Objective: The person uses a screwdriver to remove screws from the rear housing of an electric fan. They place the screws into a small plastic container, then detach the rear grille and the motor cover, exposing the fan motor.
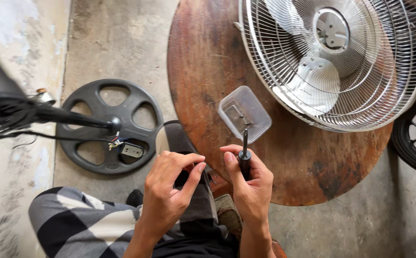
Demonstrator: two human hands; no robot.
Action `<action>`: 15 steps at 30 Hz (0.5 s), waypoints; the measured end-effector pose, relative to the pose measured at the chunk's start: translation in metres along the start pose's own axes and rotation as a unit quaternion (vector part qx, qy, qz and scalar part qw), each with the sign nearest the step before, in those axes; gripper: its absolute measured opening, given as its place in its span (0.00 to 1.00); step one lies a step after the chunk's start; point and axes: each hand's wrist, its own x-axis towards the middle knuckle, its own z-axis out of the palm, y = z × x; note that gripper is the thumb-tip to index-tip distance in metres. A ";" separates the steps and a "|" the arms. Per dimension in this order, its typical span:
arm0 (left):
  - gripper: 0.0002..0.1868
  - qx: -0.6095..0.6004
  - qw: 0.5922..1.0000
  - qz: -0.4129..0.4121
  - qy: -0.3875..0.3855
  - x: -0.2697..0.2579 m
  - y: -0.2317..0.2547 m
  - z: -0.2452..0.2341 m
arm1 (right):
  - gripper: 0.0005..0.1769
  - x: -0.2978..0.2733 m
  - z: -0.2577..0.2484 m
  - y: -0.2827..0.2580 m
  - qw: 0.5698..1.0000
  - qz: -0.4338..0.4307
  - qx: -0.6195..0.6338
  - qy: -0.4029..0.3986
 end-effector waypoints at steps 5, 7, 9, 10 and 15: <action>0.08 0.028 0.999 -0.003 0.047 -0.015 -0.001 -0.030 | 0.11 -0.016 0.022 -0.004 0.998 -0.001 0.038 -0.050; 0.08 0.032 0.997 -0.005 0.066 -0.020 -0.003 -0.041 | 0.13 -0.022 0.029 -0.004 0.996 0.005 0.059 -0.068; 0.08 0.030 0.996 -0.010 0.083 -0.025 -0.005 -0.052 | 0.13 -0.028 0.037 -0.006 0.989 0.031 0.112 -0.093; 0.08 0.031 0.995 -0.008 0.094 -0.028 -0.007 -0.057 | 0.13 -0.030 0.041 -0.006 0.989 0.022 0.100 -0.104; 0.07 0.046 0.987 -0.005 0.152 -0.040 -0.013 -0.086 | 0.12 -0.038 0.064 -0.011 0.982 -0.002 0.092 -0.167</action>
